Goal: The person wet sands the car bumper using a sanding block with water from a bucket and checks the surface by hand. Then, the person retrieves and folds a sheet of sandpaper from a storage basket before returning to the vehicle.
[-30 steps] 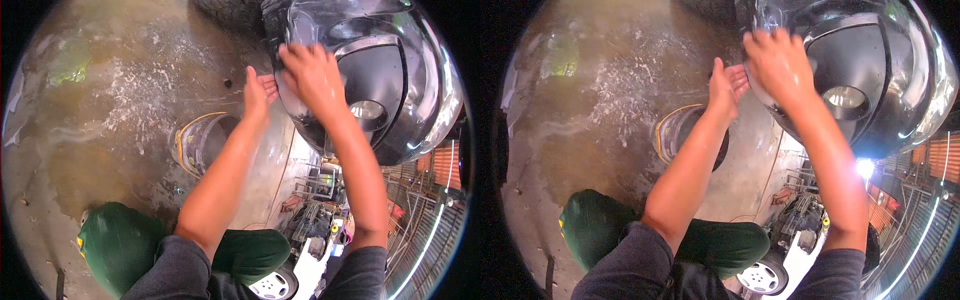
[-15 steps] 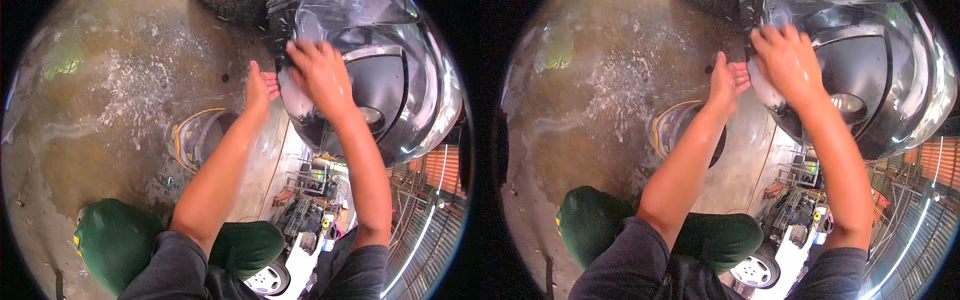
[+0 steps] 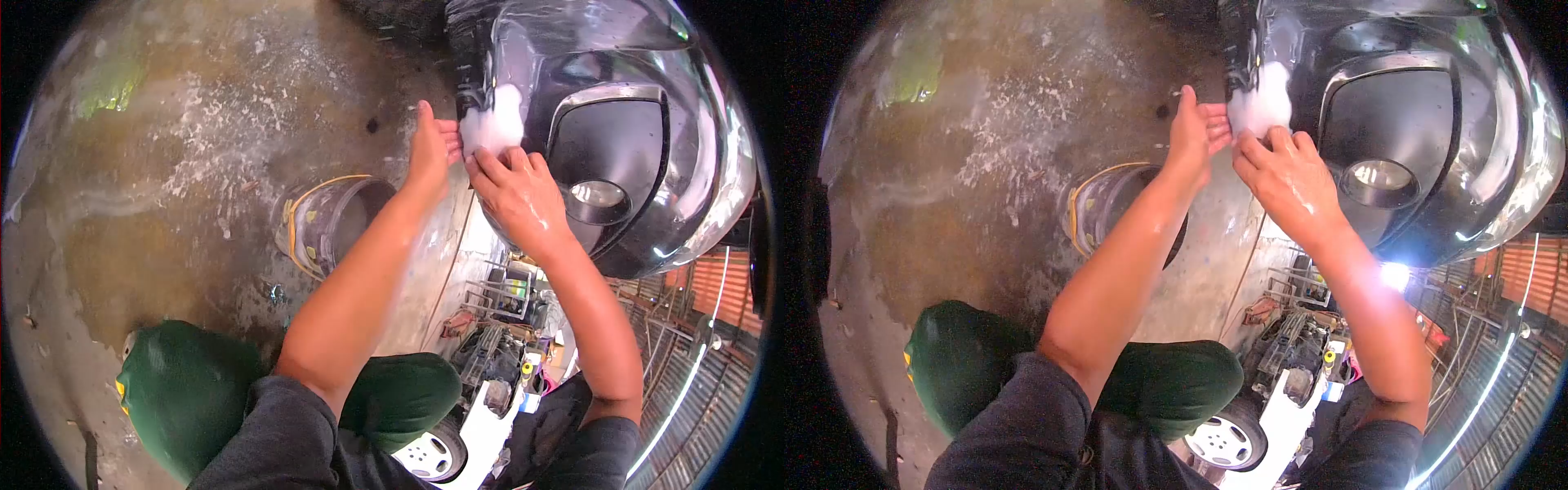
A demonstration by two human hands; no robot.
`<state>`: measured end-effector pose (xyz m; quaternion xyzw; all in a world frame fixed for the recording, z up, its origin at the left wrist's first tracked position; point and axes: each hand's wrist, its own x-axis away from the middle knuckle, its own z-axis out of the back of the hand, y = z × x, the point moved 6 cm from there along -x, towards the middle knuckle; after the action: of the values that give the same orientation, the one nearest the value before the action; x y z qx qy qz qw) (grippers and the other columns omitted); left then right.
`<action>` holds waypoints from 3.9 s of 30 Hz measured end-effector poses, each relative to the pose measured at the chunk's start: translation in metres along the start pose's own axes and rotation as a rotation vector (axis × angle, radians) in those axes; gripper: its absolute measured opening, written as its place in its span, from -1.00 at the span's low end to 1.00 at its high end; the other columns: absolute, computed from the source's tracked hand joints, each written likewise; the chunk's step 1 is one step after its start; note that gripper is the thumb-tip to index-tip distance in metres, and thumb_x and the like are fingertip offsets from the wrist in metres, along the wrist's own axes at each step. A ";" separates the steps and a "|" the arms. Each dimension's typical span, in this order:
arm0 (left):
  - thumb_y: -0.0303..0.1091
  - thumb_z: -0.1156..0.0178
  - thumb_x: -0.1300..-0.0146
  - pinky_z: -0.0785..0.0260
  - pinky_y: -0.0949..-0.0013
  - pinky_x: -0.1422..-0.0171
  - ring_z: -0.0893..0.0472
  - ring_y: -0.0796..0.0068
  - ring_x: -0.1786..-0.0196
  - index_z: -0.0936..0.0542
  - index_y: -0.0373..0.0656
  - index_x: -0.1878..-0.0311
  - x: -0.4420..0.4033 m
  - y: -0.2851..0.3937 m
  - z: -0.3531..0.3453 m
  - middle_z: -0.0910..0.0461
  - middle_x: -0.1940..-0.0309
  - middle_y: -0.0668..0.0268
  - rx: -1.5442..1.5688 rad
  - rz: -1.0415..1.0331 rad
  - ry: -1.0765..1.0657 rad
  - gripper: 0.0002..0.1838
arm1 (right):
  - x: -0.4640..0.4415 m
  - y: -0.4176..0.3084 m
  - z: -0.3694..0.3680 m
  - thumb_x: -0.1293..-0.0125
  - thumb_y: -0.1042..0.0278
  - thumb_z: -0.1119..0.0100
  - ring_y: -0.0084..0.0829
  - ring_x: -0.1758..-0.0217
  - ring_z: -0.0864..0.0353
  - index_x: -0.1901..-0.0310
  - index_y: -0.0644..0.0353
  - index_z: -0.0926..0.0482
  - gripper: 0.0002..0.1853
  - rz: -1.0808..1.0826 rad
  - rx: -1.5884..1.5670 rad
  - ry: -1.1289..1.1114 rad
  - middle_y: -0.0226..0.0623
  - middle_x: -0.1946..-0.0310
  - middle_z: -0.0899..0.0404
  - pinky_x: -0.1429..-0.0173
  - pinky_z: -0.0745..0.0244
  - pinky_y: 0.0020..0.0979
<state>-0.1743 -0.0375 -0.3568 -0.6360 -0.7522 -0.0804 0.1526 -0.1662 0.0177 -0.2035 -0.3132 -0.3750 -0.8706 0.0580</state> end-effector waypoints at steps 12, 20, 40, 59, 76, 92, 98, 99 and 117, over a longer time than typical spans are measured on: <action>0.40 0.40 -0.50 -0.32 0.15 -0.38 -0.50 0.14 -0.21 -0.50 -0.45 -0.19 0.002 0.006 -0.002 -0.55 -0.12 -0.03 -0.026 -0.030 -0.032 -0.06 | 0.007 -0.005 -0.005 -0.02 0.32 -0.38 -0.29 -0.06 -0.51 -0.16 -0.01 -0.63 -0.44 -0.104 -0.044 -0.069 -0.45 -0.14 -0.57 -0.08 -0.44 -0.24; 0.40 0.41 -0.50 -0.31 0.16 -0.39 -0.51 0.16 -0.22 -0.51 -0.46 -0.18 0.001 0.007 0.003 -0.56 -0.12 -0.04 -0.027 -0.018 -0.013 -0.05 | -0.062 0.033 0.009 -0.04 0.28 -0.35 -0.27 -0.02 -0.56 0.10 0.07 -0.65 -0.67 -0.186 0.027 0.064 -0.40 0.08 -0.58 0.00 -0.49 -0.22; 0.44 0.35 -0.46 -0.38 0.15 -0.25 -0.55 0.23 -0.06 -0.52 -0.40 -0.09 0.002 0.003 -0.003 -0.58 0.02 0.07 -0.059 -0.062 -0.052 -0.07 | -0.026 0.010 -0.005 -0.07 0.24 -0.38 -0.20 0.05 -0.54 -0.13 0.03 -0.57 -0.48 -0.518 -0.005 0.375 -0.42 0.02 -0.57 0.06 -0.49 -0.17; 0.01 0.24 -0.59 0.32 0.00 -0.69 0.19 -0.21 -0.65 -0.03 -0.51 -0.54 0.000 0.033 -0.058 0.11 -0.59 -0.24 -1.186 -1.188 -0.019 -0.24 | 0.165 -0.152 -0.158 0.03 0.44 -0.48 0.00 -0.13 -0.47 -0.11 0.24 -0.54 -0.41 -1.049 -0.863 0.332 -0.10 -0.07 -0.56 -0.29 -0.34 -0.09; -0.03 0.20 -0.58 0.44 -0.11 -0.67 0.31 -0.26 -0.65 0.26 -0.53 -0.55 0.050 -0.045 -0.039 0.35 -0.60 -0.27 -1.398 -1.270 -0.082 -0.16 | 0.199 -0.174 -0.218 0.00 0.37 -0.47 -0.05 -0.19 -0.47 -0.10 0.20 -0.56 -0.44 -1.195 -1.276 0.422 -0.10 -0.09 -0.56 -0.33 -0.33 -0.14; 0.14 0.51 -0.61 0.45 0.14 -0.71 0.30 0.04 -0.69 0.16 -0.34 -0.61 -0.020 0.053 -0.056 0.27 -0.66 0.02 -1.454 -1.121 -0.177 -0.21 | 0.189 -0.182 -0.221 -0.01 0.39 -0.46 -0.06 -0.21 -0.47 -0.09 0.21 -0.57 -0.47 -1.154 -1.416 0.370 -0.13 -0.08 -0.56 -0.31 -0.38 -0.16; 0.07 0.43 -0.62 0.41 0.07 -0.71 0.28 -0.08 -0.67 0.16 -0.42 -0.59 -0.002 0.037 -0.056 0.26 -0.64 -0.11 -1.484 -1.182 -0.161 -0.22 | 0.187 -0.182 -0.216 -0.01 0.36 -0.46 -0.04 -0.22 -0.46 -0.10 0.22 -0.58 -0.46 -1.137 -1.449 0.349 -0.10 -0.09 -0.55 -0.33 -0.35 -0.15; 0.05 0.41 -0.62 0.40 0.05 -0.71 0.27 -0.11 -0.67 0.16 -0.44 -0.58 0.005 0.031 -0.055 0.26 -0.63 -0.14 -1.512 -1.227 -0.165 -0.23 | 0.186 -0.182 -0.217 -0.01 0.36 -0.46 -0.04 -0.22 -0.46 -0.10 0.22 -0.58 -0.46 -1.124 -1.446 0.344 -0.09 -0.09 -0.55 -0.33 -0.35 -0.15; -0.03 0.15 -0.57 0.39 -0.17 -0.66 0.34 -0.35 -0.63 0.25 -0.44 -0.58 0.069 -0.082 -0.018 0.41 -0.60 -0.29 -1.514 -1.154 -0.224 -0.16 | 0.134 -0.166 -0.192 -0.05 0.30 -0.43 0.04 -0.20 -0.46 -0.07 0.29 -0.60 -0.48 -0.974 -1.452 0.268 -0.02 -0.02 -0.58 -0.33 -0.33 -0.08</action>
<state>-0.2627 0.0064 -0.3115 -0.1014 -0.7082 -0.5467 -0.4350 -0.4248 0.0218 -0.3276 0.0264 0.1886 -0.8511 -0.4892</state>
